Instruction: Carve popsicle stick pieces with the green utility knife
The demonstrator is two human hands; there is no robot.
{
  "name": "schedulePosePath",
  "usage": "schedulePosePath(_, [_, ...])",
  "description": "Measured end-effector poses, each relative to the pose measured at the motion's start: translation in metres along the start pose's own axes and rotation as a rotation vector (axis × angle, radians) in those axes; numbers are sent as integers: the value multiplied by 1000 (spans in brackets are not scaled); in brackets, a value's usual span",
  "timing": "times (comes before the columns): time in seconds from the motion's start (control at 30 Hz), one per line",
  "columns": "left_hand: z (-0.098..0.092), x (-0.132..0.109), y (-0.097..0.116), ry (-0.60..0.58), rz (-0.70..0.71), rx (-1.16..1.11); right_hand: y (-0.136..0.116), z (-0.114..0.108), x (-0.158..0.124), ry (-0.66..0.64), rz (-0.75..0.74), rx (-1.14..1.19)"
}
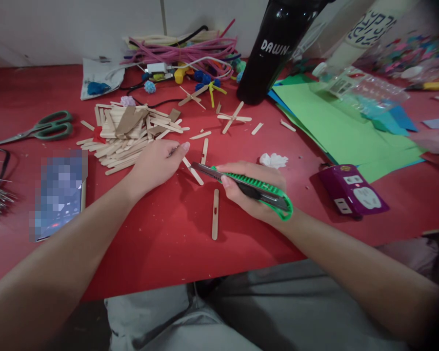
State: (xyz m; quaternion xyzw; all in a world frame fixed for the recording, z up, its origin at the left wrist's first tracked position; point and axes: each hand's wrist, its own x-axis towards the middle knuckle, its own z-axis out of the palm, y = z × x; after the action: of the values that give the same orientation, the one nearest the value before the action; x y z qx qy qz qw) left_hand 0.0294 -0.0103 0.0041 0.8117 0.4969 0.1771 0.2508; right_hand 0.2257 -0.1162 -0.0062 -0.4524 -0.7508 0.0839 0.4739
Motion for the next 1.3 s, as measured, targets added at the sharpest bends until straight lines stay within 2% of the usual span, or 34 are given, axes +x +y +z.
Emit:
schedulePosePath(0.1, [1,0,-1,6,16,7,2,0,-1,-10,-8,4])
schedulePosePath(0.37, [1,1,2,8,-10,46,0,1,0,-37,-149,-7])
schedulePosePath(1.3, [0,2,3,-8,-21,2,0,8,0,-19,-123,3])
